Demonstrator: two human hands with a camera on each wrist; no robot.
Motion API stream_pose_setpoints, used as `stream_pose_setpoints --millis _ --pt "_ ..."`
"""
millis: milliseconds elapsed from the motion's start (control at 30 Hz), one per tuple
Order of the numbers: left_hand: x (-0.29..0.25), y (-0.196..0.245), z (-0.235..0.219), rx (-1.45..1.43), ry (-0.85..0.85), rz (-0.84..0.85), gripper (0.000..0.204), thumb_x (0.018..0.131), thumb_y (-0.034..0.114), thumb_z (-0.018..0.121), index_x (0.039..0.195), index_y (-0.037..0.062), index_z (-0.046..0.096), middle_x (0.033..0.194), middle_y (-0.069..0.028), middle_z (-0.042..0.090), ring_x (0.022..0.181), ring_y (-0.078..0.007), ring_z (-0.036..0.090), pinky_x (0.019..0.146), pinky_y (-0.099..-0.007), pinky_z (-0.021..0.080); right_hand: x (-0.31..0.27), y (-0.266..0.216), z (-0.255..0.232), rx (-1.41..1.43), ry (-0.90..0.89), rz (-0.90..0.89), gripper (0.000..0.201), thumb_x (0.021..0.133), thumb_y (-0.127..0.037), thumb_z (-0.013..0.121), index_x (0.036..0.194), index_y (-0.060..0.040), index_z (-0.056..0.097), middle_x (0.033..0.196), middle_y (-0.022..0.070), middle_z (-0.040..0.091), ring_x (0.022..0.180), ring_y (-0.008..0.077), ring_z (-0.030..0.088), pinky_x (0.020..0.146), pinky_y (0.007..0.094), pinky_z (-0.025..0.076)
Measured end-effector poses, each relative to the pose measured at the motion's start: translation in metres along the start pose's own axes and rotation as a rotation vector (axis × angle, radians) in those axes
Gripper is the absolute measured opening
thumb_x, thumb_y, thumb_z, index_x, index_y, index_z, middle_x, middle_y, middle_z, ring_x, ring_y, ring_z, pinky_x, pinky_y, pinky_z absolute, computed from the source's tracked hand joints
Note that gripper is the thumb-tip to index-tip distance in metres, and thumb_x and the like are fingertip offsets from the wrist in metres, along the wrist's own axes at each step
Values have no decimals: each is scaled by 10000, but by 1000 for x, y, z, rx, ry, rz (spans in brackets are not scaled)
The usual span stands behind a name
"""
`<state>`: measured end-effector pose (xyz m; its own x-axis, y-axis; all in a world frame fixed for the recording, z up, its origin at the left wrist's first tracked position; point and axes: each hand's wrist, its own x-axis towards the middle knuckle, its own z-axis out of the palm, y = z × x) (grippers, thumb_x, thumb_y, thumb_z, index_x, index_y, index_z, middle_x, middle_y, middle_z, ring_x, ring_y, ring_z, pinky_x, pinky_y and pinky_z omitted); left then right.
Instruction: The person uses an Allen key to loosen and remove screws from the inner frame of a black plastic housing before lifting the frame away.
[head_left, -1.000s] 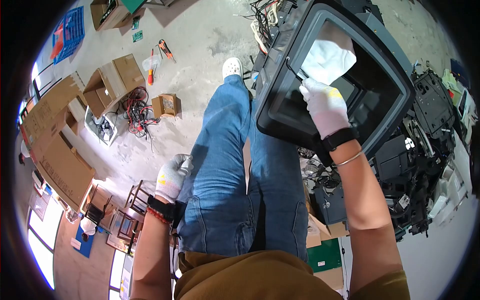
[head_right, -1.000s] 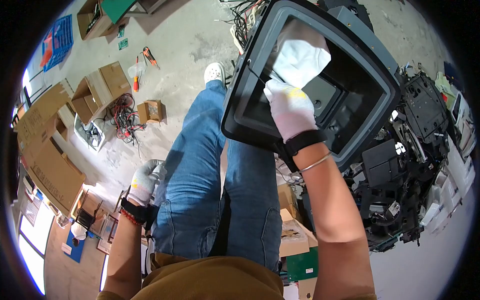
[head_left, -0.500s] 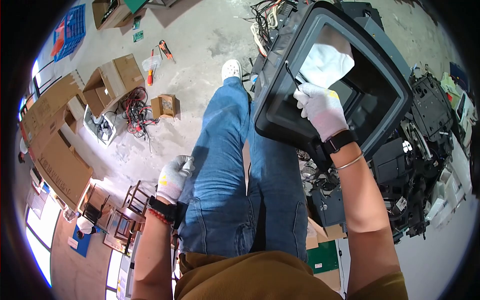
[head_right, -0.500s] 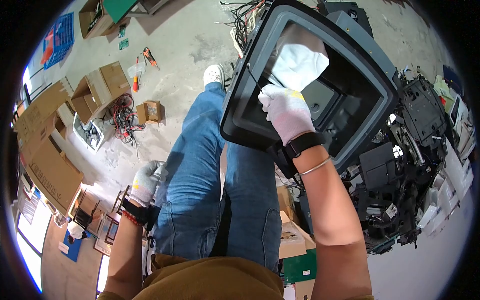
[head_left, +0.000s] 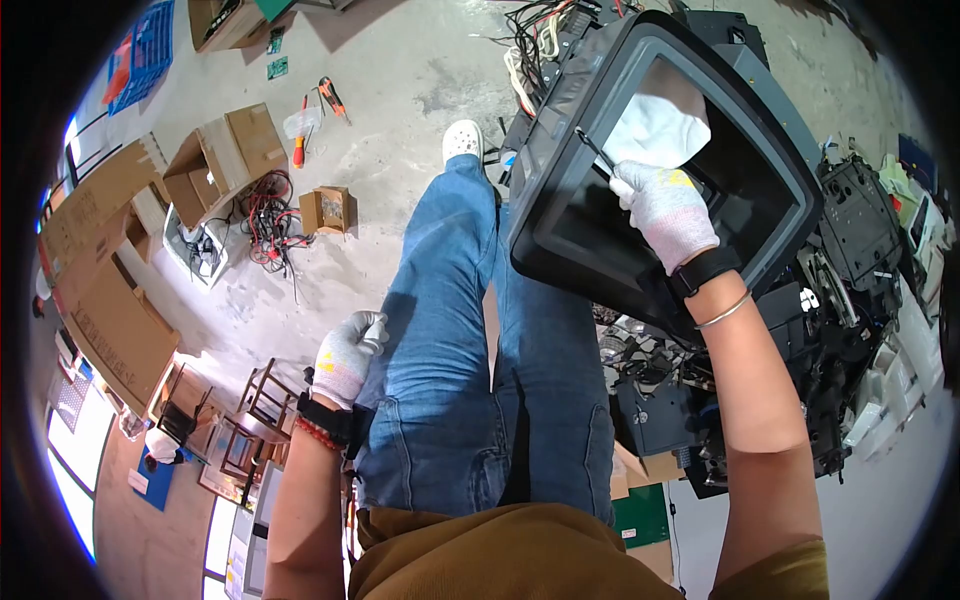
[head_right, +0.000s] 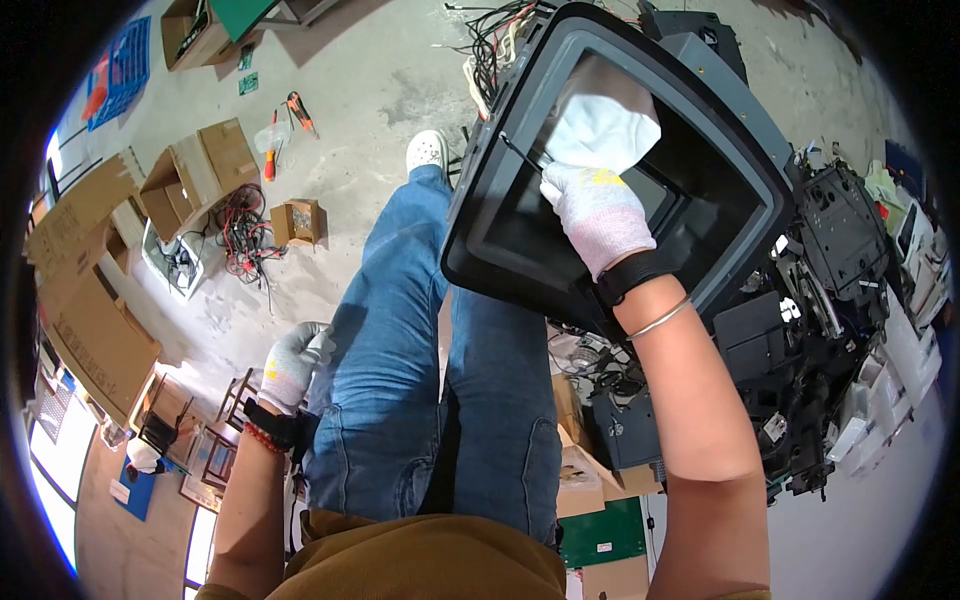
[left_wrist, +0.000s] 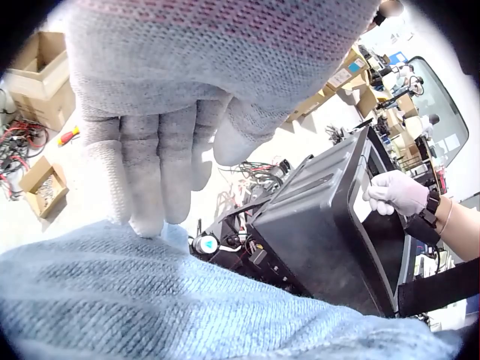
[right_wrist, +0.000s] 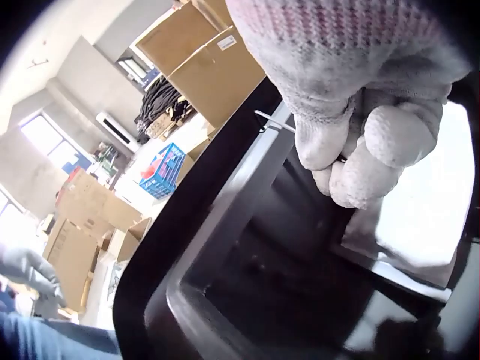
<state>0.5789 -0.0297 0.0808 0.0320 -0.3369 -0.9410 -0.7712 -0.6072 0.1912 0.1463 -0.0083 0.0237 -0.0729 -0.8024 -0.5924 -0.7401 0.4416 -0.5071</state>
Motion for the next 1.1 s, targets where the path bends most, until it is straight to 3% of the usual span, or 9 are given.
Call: stream_pose_setpoints --millis 33,100,200,467,567,833,867,967,1100 --pt "0 -2 0 15 4 36 211 975 124 592 1149 41 678 855 -17 678 724 -79 594 630 -211 454 1 1 -2 0 -2 -2 145 936 -167 576 889 -39 624 702 81 584 624 208 581 616 338 463" --pt "2 -1 -1 14 1 25 210 975 121 592 1149 40 676 856 -15 677 722 -77 591 627 -210 452 1 2 -8 -208 73 -149 198 925 -243 570 919 -69 664 859 196 675 851 391 660 755 477 509" --pt "1 -3 -1 -13 -12 16 211 975 121 592 1152 38 672 858 -12 676 717 -73 587 622 -210 449 9 12 -15 -279 60 -149 158 893 -169 607 1001 -85 687 920 187 684 883 401 648 754 447 517" --pt "-5 8 1 -58 7 -18 192 965 28 590 1143 -16 649 839 -32 647 747 -89 569 690 -223 468 15 0 -36 -487 -60 -160 197 897 -176 616 1053 -98 708 961 176 699 910 367 672 793 430 535" --pt "-5 10 2 -69 9 -55 187 970 40 589 1139 -17 649 834 -28 645 743 -84 564 687 -223 468 19 0 -34 -462 -122 -66 206 893 -173 630 1066 -101 716 977 180 699 920 360 675 798 425 536" --pt "-7 8 3 -84 13 -40 187 964 24 582 1133 -19 649 834 -26 643 750 -85 569 693 -225 469 33 17 -51 -498 -27 -314 168 864 -191 681 1006 -113 726 892 172 686 836 359 670 783 428 541" --pt "-8 8 2 -83 18 -42 187 964 24 582 1133 -19 649 834 -26 643 750 -85 569 693 -225 469 36 19 -55 -592 -13 -425 152 875 -173 646 1001 -114 707 890 169 682 823 357 664 768 439 540" --pt "-9 11 2 -73 7 -26 198 959 8 572 1139 -18 649 845 -28 644 762 -87 574 705 -221 470 48 19 -62 -592 -1 -515 137 886 -158 597 987 -109 675 896 163 678 837 351 663 760 450 534" --pt "-6 -2 0 -95 -8 -37 213 957 2 567 1152 -18 648 851 -30 645 771 -88 575 709 -219 470 80 11 -85 -779 -160 -647 133 895 -174 557 949 -101 654 833 147 660 816 343 666 712 449 536"
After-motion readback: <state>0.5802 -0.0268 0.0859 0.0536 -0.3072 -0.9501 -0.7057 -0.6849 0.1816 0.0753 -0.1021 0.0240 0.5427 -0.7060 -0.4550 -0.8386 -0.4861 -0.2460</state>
